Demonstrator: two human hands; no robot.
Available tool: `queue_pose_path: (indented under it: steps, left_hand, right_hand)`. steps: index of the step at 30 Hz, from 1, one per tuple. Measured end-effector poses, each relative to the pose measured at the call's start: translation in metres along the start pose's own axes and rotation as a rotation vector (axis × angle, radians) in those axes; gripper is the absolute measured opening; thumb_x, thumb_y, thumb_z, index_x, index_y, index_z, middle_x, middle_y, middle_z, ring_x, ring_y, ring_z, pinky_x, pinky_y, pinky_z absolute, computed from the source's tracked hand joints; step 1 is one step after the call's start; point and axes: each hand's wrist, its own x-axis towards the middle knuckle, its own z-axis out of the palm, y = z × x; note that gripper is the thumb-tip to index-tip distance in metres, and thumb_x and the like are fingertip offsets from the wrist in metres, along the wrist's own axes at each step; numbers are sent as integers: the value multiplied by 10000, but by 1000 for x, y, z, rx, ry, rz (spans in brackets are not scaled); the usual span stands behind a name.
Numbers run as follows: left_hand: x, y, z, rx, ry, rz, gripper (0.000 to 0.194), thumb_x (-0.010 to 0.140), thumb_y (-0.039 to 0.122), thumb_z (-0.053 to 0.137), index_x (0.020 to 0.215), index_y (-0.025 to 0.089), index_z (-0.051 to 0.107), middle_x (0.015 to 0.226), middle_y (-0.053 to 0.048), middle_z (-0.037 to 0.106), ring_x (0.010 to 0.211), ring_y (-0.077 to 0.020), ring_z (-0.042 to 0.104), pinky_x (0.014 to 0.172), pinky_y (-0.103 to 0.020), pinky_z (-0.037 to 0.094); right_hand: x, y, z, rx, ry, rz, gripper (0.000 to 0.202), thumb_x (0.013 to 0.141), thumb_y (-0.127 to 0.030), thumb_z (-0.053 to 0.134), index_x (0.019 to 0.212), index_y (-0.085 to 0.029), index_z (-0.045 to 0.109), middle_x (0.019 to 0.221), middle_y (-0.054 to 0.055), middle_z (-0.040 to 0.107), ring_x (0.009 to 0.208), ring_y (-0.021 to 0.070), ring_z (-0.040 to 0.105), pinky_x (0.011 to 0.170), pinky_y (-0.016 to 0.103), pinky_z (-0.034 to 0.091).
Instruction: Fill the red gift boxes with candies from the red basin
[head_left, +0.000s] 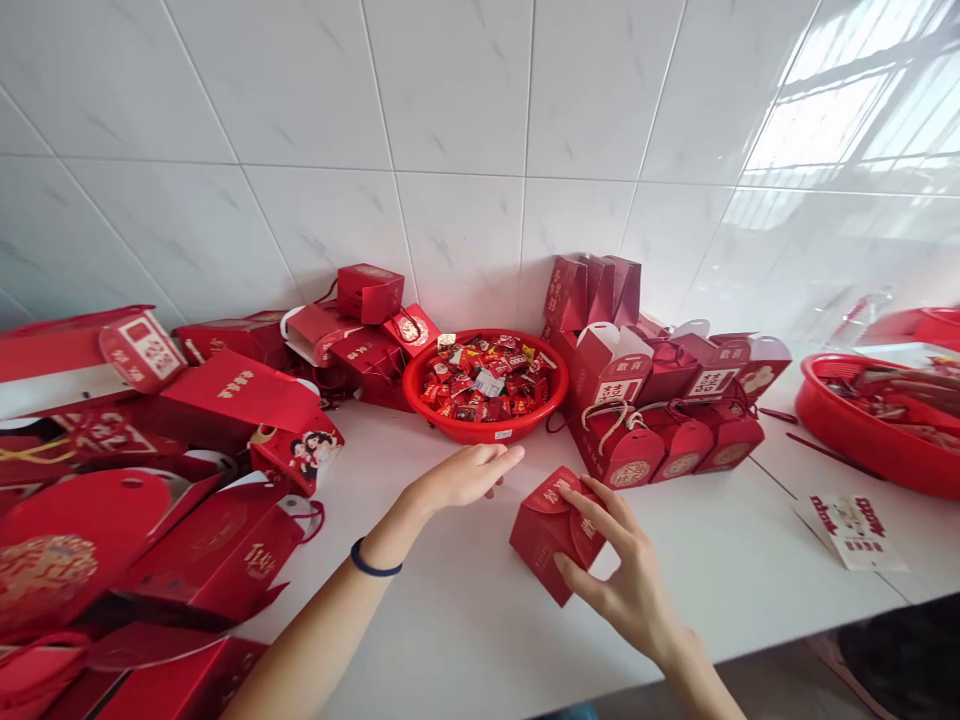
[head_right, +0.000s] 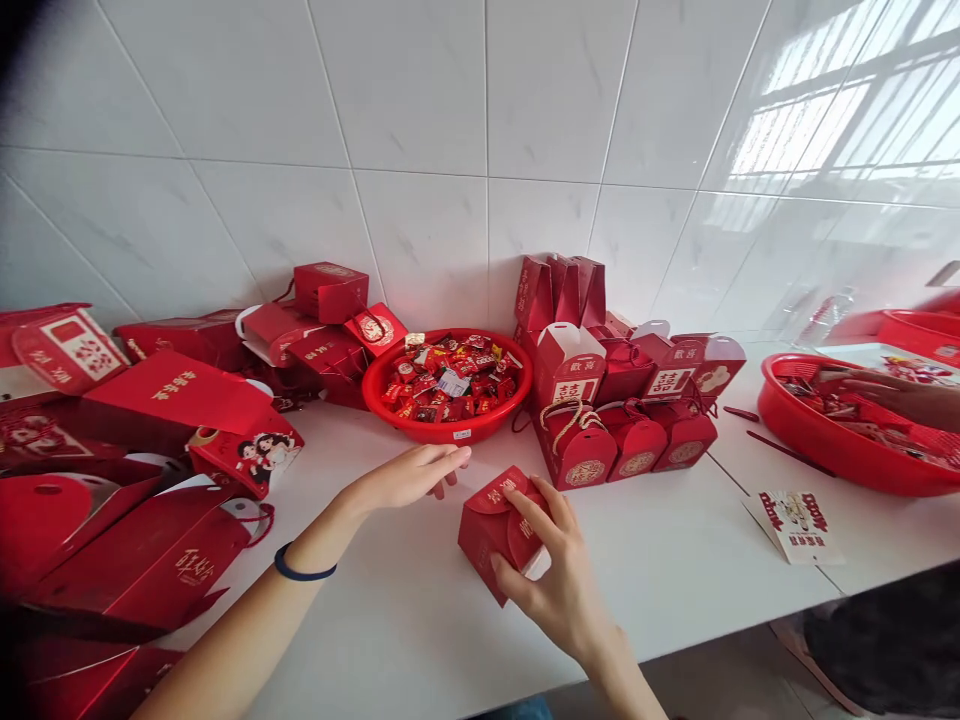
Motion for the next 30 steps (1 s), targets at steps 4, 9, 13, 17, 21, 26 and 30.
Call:
queue_pose_path:
  steps: [4, 9, 13, 17, 21, 26, 30]
  left_hand:
    - [5, -6, 5, -3, -86, 5, 561, 880, 730, 431, 816, 186, 552, 802, -28, 629, 723, -178, 632, 676, -290, 468]
    - [14, -17, 27, -30, -196, -1, 497, 821, 664, 577, 857, 171, 626, 792, -39, 666, 733, -179, 640, 675, -285, 473]
    - [22, -24, 55, -79, -316, 1, 400, 805, 551, 641, 868, 157, 672, 782, -43, 676, 704, -162, 627, 653, -269, 470]
    - [25, -25, 72, -34, -312, -3, 311, 801, 448, 650, 879, 150, 699, 716, -26, 655, 631, -140, 583, 601, -250, 442]
    - [25, -25, 75, -45, -277, -33, 298, 791, 423, 655, 894, 148, 708, 699, -20, 648, 603, -134, 567, 567, -241, 437]
    - [25, -26, 75, -98, -241, -72, 272, 778, 400, 670, 878, 147, 688, 685, -14, 635, 598, -131, 581, 566, -235, 463]
    - [26, -26, 76, -109, -233, -58, 260, 786, 399, 670, 870, 153, 683, 672, -11, 632, 596, -128, 590, 555, -223, 467]
  right_hand:
    - [-17, 10, -55, 20, 22, 3, 512, 842, -404, 723, 1341, -314, 654, 1450, 94, 577, 1280, 289, 613, 994, 374, 564]
    - [-17, 42, -147, -109, 370, 154, 572, 751, -528, 762, 1269, -298, 688, 1315, 85, 675, 1228, 317, 634, 1025, 423, 521]
    - [20, 80, -206, -251, 714, 400, 646, 665, -496, 774, 1259, -253, 703, 1339, 110, 644, 1259, 351, 579, 1103, 508, 410]
    - [65, 131, -231, -338, 658, 551, 555, 600, -382, 753, 1124, -197, 753, 1164, 153, 672, 1147, 355, 585, 1014, 509, 412]
    - [85, 182, -222, -275, 586, 655, 484, 489, -386, 772, 932, -194, 752, 838, 91, 663, 813, 282, 582, 782, 443, 451]
    - [89, 214, -196, -118, 531, 559, 536, 527, -549, 709, 907, -173, 747, 723, 49, 656, 628, 197, 564, 606, 341, 444]
    - [96, 210, -190, -161, 540, 341, 512, 726, -594, 577, 830, -125, 754, 707, 82, 682, 619, 175, 611, 573, 302, 447]
